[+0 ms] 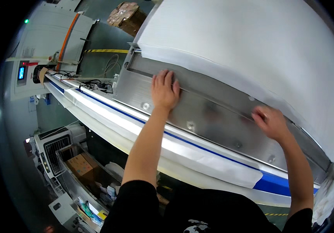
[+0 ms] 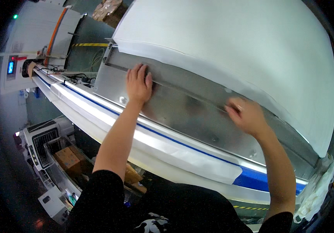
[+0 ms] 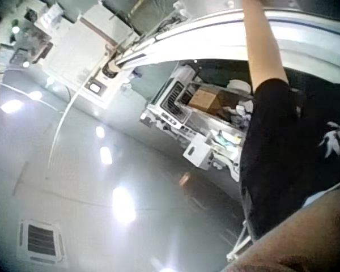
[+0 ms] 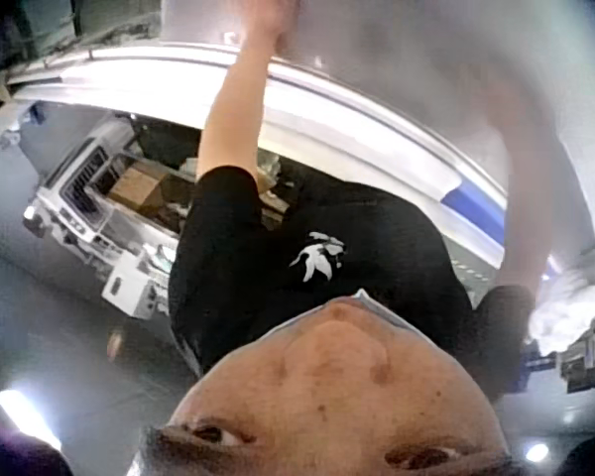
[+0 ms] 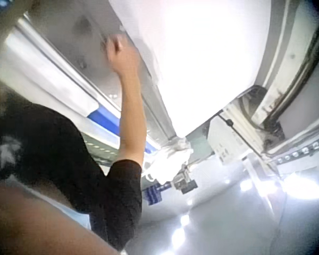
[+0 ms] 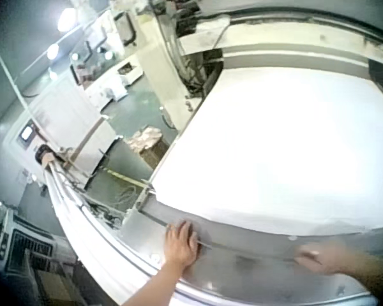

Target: The person repeatedly folds a large white sheet of paper in half on a metal workbench, aligning edges and creasing the fold. The person then moves to a nearby table and cuts a piece of yellow tape with scissors.

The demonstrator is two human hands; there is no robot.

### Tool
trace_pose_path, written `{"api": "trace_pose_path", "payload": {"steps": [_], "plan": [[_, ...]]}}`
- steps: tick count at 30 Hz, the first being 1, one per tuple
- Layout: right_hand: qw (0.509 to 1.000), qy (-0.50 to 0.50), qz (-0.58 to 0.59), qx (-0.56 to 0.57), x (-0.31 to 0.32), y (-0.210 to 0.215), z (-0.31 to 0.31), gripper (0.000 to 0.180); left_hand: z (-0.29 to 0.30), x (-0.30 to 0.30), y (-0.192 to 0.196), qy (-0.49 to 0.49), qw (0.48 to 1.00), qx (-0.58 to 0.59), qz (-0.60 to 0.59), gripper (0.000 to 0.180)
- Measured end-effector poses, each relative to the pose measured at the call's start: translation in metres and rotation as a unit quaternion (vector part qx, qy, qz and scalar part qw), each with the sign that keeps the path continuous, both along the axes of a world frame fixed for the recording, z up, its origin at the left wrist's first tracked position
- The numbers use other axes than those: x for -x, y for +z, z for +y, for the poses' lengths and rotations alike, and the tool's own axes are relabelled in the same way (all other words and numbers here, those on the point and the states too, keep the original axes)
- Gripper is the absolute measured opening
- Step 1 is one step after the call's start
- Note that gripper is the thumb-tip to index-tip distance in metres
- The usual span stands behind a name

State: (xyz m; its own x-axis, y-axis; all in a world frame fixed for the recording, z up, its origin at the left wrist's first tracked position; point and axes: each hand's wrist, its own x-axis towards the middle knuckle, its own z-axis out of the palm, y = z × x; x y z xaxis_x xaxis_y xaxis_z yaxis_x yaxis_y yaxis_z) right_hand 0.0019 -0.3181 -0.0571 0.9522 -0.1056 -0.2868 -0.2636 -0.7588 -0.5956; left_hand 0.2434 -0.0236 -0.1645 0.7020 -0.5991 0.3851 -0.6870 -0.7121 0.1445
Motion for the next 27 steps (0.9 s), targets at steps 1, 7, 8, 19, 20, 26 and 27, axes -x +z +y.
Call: {"api": "trace_pose_path", "payload": {"steps": [1,7,8,19,20,26,27], "plan": [[0.998,0.014,-0.054,0.004,-0.041,-0.002,0.017,0.016,0.003,-0.001,-0.004,0.002,1.000,0.011,0.009,0.036],[0.987,0.030,-0.157,-0.020,-0.252,-0.019,0.071,0.019,-0.008,0.001,-0.001,0.003,0.996,0.044,0.078,0.037],[0.986,0.031,-0.161,-0.013,-0.279,-0.025,0.073,0.019,-0.011,0.001,0.000,0.004,0.995,0.046,0.084,0.037],[0.983,0.047,-0.176,0.021,-0.378,-0.051,0.097,0.022,-0.005,-0.004,0.001,0.006,0.990,0.057,0.127,0.039],[0.983,0.044,-0.175,0.024,-0.377,-0.052,0.097,0.022,-0.004,-0.004,0.000,0.004,0.990,0.056,0.129,0.040],[0.979,0.019,-0.200,0.032,-0.375,-0.058,0.095,0.016,-0.004,-0.007,0.002,0.005,0.983,0.089,0.157,0.043],[0.978,0.012,-0.205,0.043,-0.374,-0.058,0.092,0.016,-0.006,-0.010,0.003,0.005,0.980,0.105,0.171,0.044]]}}
